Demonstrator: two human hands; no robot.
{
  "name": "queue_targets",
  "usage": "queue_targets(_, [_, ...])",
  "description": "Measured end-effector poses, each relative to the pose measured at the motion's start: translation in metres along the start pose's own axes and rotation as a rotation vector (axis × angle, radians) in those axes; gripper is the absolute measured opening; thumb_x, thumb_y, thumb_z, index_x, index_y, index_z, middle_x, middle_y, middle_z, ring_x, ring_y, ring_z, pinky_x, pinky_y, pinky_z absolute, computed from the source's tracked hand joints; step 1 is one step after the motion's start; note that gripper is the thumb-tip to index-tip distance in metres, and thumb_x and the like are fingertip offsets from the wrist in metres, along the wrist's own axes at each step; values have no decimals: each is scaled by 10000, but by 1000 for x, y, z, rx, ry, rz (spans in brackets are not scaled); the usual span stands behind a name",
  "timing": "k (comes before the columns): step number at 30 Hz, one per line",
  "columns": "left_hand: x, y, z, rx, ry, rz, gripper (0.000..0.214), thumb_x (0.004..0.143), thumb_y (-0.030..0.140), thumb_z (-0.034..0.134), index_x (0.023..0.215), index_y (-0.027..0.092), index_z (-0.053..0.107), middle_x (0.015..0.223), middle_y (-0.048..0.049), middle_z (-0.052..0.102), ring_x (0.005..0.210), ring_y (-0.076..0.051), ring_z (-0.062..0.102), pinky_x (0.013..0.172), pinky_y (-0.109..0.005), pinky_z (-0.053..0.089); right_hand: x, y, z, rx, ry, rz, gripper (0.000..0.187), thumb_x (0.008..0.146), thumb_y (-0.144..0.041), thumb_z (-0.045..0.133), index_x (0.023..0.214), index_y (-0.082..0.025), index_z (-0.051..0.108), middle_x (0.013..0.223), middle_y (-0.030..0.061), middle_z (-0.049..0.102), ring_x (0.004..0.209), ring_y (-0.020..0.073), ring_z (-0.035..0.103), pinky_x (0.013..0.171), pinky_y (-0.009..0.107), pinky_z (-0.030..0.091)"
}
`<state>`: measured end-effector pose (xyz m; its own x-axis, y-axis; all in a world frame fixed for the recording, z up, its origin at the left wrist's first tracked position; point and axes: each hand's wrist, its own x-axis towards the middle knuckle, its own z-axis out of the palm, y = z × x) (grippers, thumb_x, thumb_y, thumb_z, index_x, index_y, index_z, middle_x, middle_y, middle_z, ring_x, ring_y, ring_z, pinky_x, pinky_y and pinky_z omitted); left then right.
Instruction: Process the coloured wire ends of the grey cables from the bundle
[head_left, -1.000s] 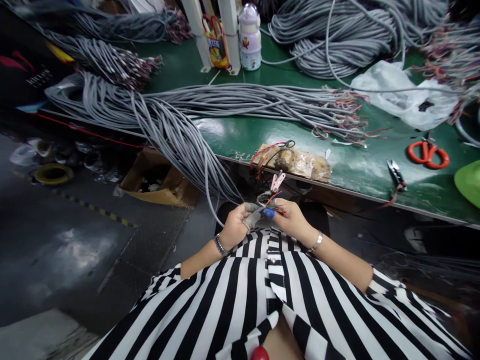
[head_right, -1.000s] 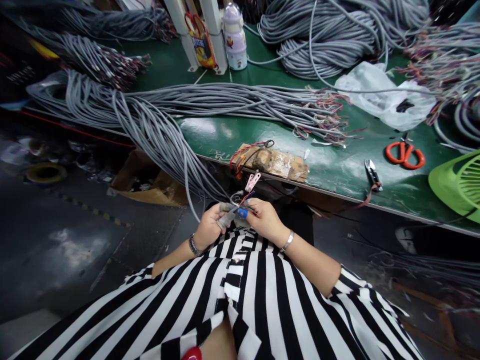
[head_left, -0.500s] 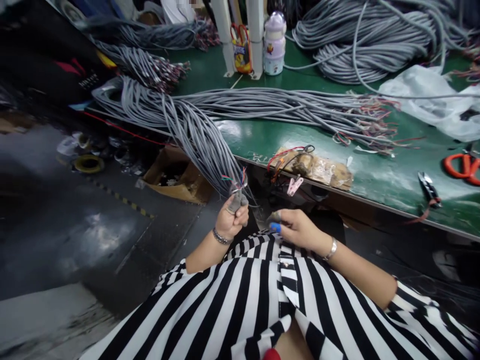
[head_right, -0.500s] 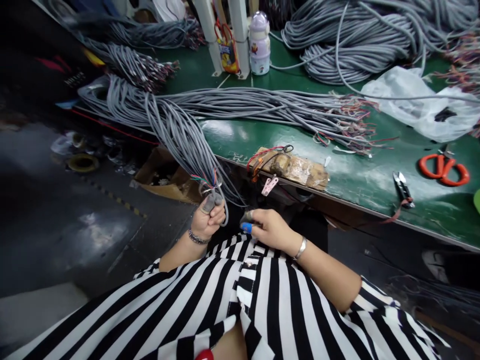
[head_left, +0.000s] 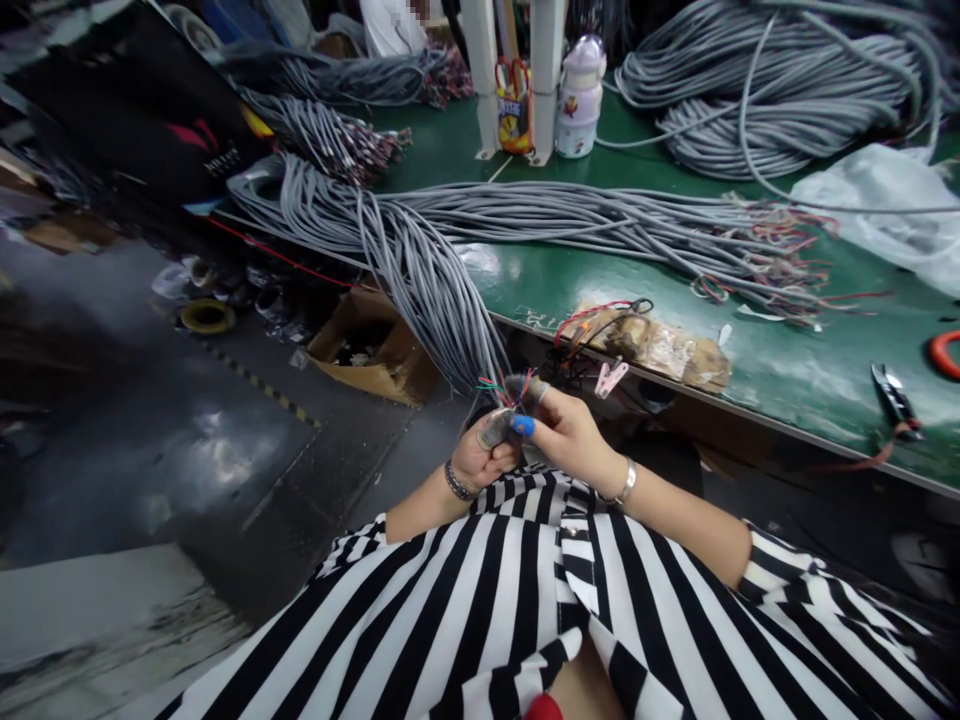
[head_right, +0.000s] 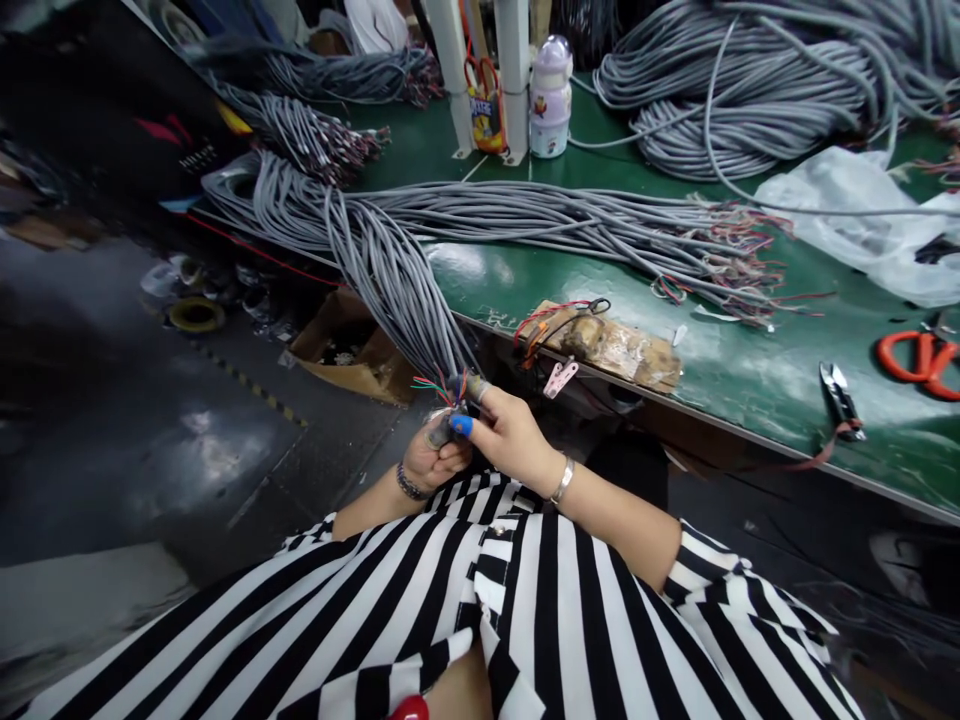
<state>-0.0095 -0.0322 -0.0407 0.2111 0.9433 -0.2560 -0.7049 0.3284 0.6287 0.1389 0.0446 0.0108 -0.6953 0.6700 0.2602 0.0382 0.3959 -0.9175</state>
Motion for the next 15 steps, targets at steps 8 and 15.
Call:
queue_targets(8, [-3, -5, -2, -75, -68, -39, 247, 783, 365, 723, 734, 149, 613, 414, 80, 400, 257, -14, 195, 286, -136, 142, -13, 14, -30, -10, -150, -91, 256, 904, -375, 544, 754, -175, 603, 709, 41, 578, 637, 137, 507, 594, 263, 414])
queue_targets(15, [5, 2, -1, -216, -74, 33, 308, 837, 355, 651, 644, 135, 554, 431, 109, 257, 266, 6, 70, 300, -142, 137, -37, 43, -23, 584, 37, 680, 428, 795, -568, 624, 646, -202, 457, 478, -75, 356, 390, 50, 172, 370, 212, 122])
